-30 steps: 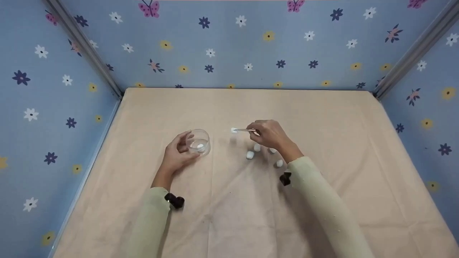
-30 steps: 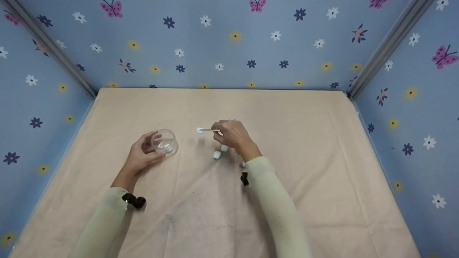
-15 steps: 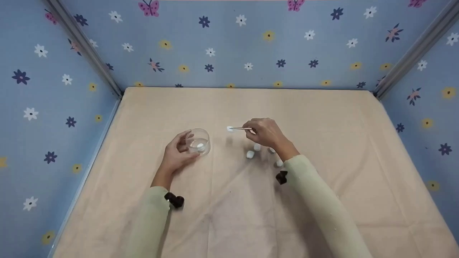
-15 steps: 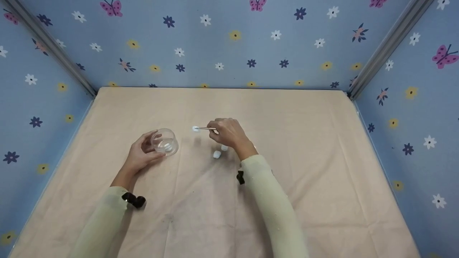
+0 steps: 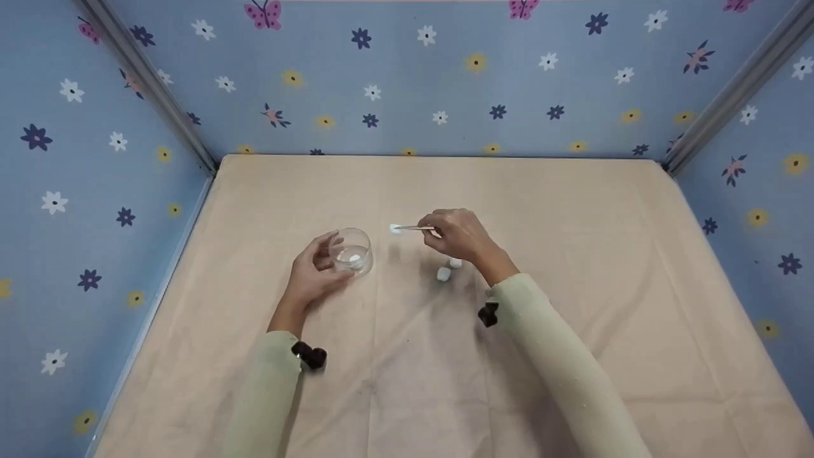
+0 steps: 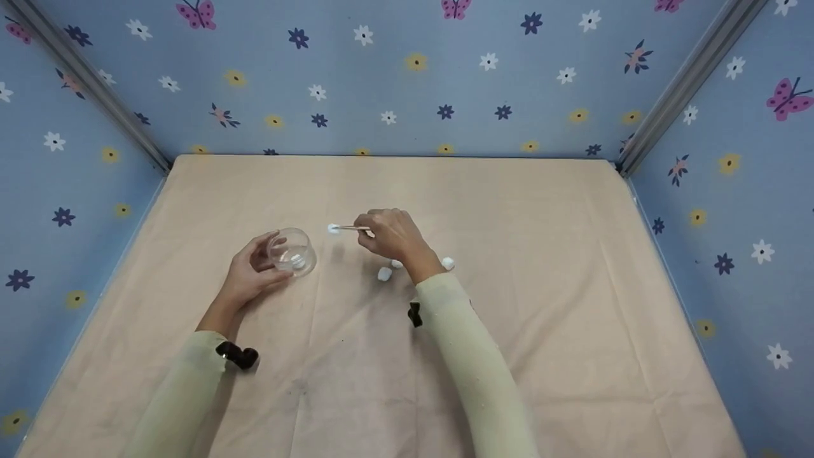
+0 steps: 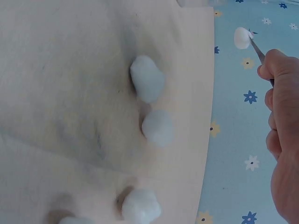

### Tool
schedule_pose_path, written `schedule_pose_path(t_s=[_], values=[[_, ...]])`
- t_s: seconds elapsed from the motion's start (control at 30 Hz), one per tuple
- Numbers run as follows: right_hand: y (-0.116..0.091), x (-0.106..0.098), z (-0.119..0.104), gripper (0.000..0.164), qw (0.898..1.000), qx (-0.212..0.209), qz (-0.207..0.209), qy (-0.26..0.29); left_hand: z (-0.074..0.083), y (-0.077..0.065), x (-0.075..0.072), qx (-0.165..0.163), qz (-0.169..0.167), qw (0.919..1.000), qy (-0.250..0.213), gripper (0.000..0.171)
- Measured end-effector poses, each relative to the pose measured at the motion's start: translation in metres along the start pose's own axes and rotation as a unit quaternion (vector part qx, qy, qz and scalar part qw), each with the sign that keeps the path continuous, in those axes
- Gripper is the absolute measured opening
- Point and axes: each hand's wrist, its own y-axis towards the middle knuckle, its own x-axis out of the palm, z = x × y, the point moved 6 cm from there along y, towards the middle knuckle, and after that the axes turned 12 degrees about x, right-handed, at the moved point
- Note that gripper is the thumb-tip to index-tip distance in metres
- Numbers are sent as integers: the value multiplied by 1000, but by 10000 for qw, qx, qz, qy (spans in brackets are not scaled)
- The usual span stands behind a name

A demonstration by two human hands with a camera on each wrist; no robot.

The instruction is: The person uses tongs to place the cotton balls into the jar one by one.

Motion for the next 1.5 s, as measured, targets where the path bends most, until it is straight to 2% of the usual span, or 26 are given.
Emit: schedule_pose_path(t_s=[0.47,0.77,1.13,1.5], values=[[8,7,-29,16,9993,-314,198,-6,-1,0,0,-6,12,10000,16,92],[15,18,-41,18,9997,-218,70,-123,-1,0,0,-59,5,9999,83,93],[20,34,-52,19,9999,-127,-20,76,2,0,0,-32,41,10000,-84,94],[21,42,-58,18,9999,-106,-75,100,-2,0,0,-79,40,10000,-19,94]])
